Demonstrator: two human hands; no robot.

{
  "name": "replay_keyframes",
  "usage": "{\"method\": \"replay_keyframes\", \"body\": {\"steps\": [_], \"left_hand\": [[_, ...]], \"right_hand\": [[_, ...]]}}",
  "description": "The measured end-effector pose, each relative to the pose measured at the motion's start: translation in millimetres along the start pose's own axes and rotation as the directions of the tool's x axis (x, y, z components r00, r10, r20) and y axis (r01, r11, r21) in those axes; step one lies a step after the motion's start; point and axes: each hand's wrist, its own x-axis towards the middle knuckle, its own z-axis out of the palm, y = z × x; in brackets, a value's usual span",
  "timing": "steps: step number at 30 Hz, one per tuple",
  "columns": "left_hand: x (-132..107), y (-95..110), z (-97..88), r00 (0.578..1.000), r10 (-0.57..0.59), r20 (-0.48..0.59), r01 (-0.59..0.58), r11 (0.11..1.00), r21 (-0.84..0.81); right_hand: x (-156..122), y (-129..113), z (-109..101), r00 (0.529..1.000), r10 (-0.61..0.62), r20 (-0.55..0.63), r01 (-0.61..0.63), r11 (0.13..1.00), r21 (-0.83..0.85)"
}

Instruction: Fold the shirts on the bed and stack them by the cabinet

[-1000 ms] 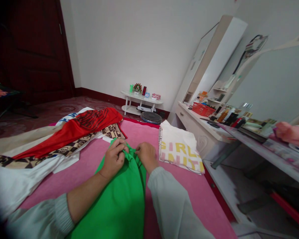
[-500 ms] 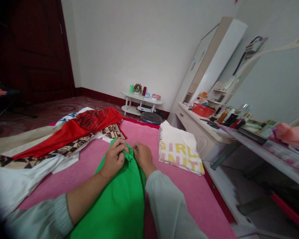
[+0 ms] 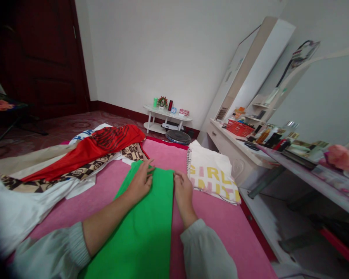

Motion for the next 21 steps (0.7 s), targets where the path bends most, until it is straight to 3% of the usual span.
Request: {"method": "replay_keyframes", "body": {"steps": [2, 4, 8, 12, 17, 21], "left_hand": [[-1.4, -4.5, 2.5, 0.997, -0.008, 0.071, 0.001, 0.996, 0.093], [-2.7, -4.6, 2.3, 0.991, 0.008, 0.134, -0.031, 0.985, 0.171], [-3.1, 1.1, -1.2, 0.986, 0.026, 0.168, -0.061, 0.975, 0.211], [-1.7, 2.8, -2.7, 0.985, 0.054, 0.164, -0.09, 0.971, 0.222], [0.9, 8.1, -5.6, 0.993, 0.08, 0.091, -0.096, 0.977, 0.191], [2.4, 17.4, -9.9, 0.994, 0.096, 0.057, -0.104, 0.982, 0.158]], "right_hand": [[-2.2, -5.2, -2.4, 0.993, 0.057, -0.104, -0.051, 0.997, 0.064], [-4.7, -11.8, -4.2, 0.991, 0.019, -0.131, -0.015, 0.999, 0.029], [-6.0, -18.9, -4.7, 0.99, -0.115, -0.081, 0.096, 0.973, -0.211], [3.0, -10.0, 1.5, 0.999, -0.007, 0.039, 0.022, 0.919, -0.394], [4.8, 7.7, 11.3, 0.991, -0.116, 0.069, 0.131, 0.951, -0.281], [-4.9, 2.7, 12.8, 0.978, -0.186, 0.095, 0.203, 0.956, -0.213]]}}
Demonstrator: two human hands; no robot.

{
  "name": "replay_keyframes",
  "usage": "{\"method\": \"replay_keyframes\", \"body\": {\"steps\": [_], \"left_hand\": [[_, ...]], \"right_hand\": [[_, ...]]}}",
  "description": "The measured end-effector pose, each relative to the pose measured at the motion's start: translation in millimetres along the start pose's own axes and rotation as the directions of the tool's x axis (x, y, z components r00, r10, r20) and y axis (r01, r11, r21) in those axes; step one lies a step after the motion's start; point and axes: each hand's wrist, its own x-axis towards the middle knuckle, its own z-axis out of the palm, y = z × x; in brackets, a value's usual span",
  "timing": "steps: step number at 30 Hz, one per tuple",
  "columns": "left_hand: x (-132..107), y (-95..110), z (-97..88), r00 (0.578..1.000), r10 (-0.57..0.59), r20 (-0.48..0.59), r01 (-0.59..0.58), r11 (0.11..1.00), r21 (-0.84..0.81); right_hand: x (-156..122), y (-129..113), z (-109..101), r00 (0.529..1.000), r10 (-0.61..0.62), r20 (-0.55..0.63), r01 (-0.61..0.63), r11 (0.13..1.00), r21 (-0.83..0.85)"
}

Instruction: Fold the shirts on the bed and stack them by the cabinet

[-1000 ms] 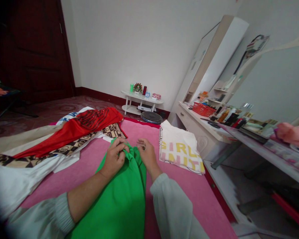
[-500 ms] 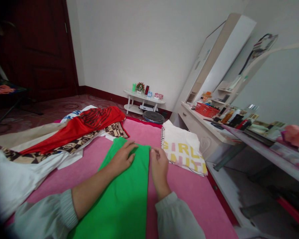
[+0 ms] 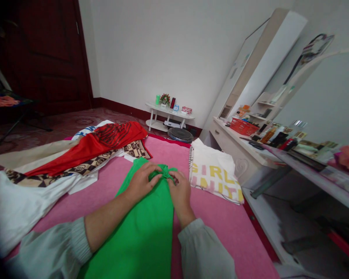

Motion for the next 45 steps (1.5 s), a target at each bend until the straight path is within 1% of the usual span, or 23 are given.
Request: {"method": "replay_keyframes", "body": {"steps": [3, 5, 9, 13, 17, 20, 21, 24, 26, 28, 30, 32, 33, 34, 36, 37, 38, 39, 40, 41, 43, 44, 45], "left_hand": [[0.5, 3.8, -2.7, 0.999, 0.04, 0.006, -0.04, 0.999, -0.026], [0.5, 4.3, -3.3, 0.998, 0.059, -0.016, -0.059, 0.997, -0.041], [0.0, 2.5, -2.0, 0.996, 0.071, -0.053, -0.072, 0.997, -0.016], [-0.6, 1.1, -0.6, 0.996, 0.076, -0.036, -0.075, 0.997, 0.027], [0.4, 3.1, -3.3, 0.998, 0.052, -0.032, -0.053, 0.999, -0.008], [1.9, 6.3, -6.2, 0.998, 0.058, -0.028, -0.059, 0.998, -0.036], [2.3, 7.1, -6.7, 0.998, 0.048, -0.049, -0.05, 0.998, -0.039], [3.3, 7.6, -6.9, 0.984, -0.026, -0.176, 0.016, 0.998, -0.061], [3.6, 6.2, -6.0, 0.975, -0.052, -0.218, 0.035, 0.996, -0.08], [3.7, 4.3, -5.3, 0.981, -0.042, -0.189, 0.026, 0.996, -0.086], [3.7, 3.4, -5.5, 0.985, -0.045, -0.165, 0.033, 0.996, -0.077], [3.4, 4.1, -6.9, 0.983, -0.061, -0.171, 0.052, 0.997, -0.059], [3.2, 5.0, -7.9, 0.984, -0.061, -0.168, 0.055, 0.998, -0.045], [2.9, 6.1, -8.8, 0.987, -0.053, -0.151, 0.049, 0.998, -0.029], [2.0, 7.3, -9.4, 0.997, -0.022, -0.071, 0.022, 1.0, 0.005], [1.2, 6.7, -8.6, 1.0, -0.009, -0.021, 0.01, 1.0, 0.024], [0.1, 5.1, -6.9, 1.0, -0.004, 0.028, 0.003, 0.999, 0.048], [-1.3, 2.3, -4.3, 0.997, -0.007, 0.071, 0.001, 0.997, 0.08], [-2.9, -1.7, -1.0, 0.994, -0.015, 0.108, 0.002, 0.993, 0.118], [-4.7, -6.4, 2.7, 0.99, -0.026, 0.138, 0.003, 0.987, 0.161], [-7.9, -15.9, 9.7, 0.981, -0.055, 0.185, 0.008, 0.97, 0.242], [-8.9, -19.5, 12.3, 0.975, -0.076, 0.211, 0.014, 0.96, 0.28], [-9.2, -21.7, 13.9, 0.965, -0.099, 0.244, 0.018, 0.949, 0.316]], "right_hand": [[-3.6, -10.5, -1.8, 0.999, -0.031, 0.023, 0.031, 0.999, -0.018], [-4.4, -15.1, -2.2, 0.997, -0.066, 0.039, 0.068, 0.997, -0.033], [-5.1, -16.1, -1.8, 0.992, -0.117, 0.045, 0.12, 0.99, -0.068], [-6.0, -13.8, -1.4, 0.992, -0.122, 0.036, 0.125, 0.989, -0.085], [-7.0, -13.6, -1.4, 0.99, -0.131, 0.047, 0.135, 0.988, -0.079], [-7.0, -13.9, -2.2, 0.993, -0.116, 0.038, 0.118, 0.992, -0.049], [-6.7, -13.9, -2.5, 0.994, -0.103, 0.024, 0.104, 0.994, -0.033], [-5.7, -13.3, -2.4, 0.999, -0.032, -0.034, 0.032, 0.999, 0.017], [-4.9, -11.9, -1.1, 0.998, 0.008, -0.055, -0.005, 0.999, 0.041], [-4.0, -8.7, 0.1, 0.998, 0.042, -0.053, -0.038, 0.998, 0.059], [-2.8, -3.5, -0.7, 0.99, 0.116, -0.079, -0.11, 0.991, 0.079], [-1.6, 1.2, -4.7, 0.971, 0.186, -0.153, -0.179, 0.982, 0.062], [-1.1, 2.4, -7.5, 0.961, 0.191, -0.2, -0.189, 0.982, 0.027], [-0.9, 2.2, -10.5, 0.956, 0.163, -0.244, -0.174, 0.985, -0.023], [-1.4, -1.9, -15.1, 0.961, 0.033, -0.275, -0.074, 0.987, -0.14], [-2.2, -5.2, -16.0, 0.967, -0.044, -0.251, -0.004, 0.982, -0.187], [-3.1, -8.6, -15.6, 0.974, -0.115, -0.195, 0.071, 0.973, -0.221], [-4.3, -11.6, -13.9, 0.979, -0.171, -0.111, 0.139, 0.959, -0.248], [-5.5, -13.5, -11.1, 0.98, -0.199, -0.008, 0.19, 0.943, -0.273], [-6.6, -14.2, -7.7, 0.975, -0.193, 0.105, 0.216, 0.929, -0.3], [-8.2, -12.2, -0.1, 0.951, -0.089, 0.297, 0.201, 0.906, -0.373], [-8.6, -10.2, 3.3, 0.934, -0.017, 0.356, 0.175, 0.892, -0.417], [-8.8, -8.1, 6.0, 0.92, 0.05, 0.389, 0.146, 0.877, -0.458]]}}
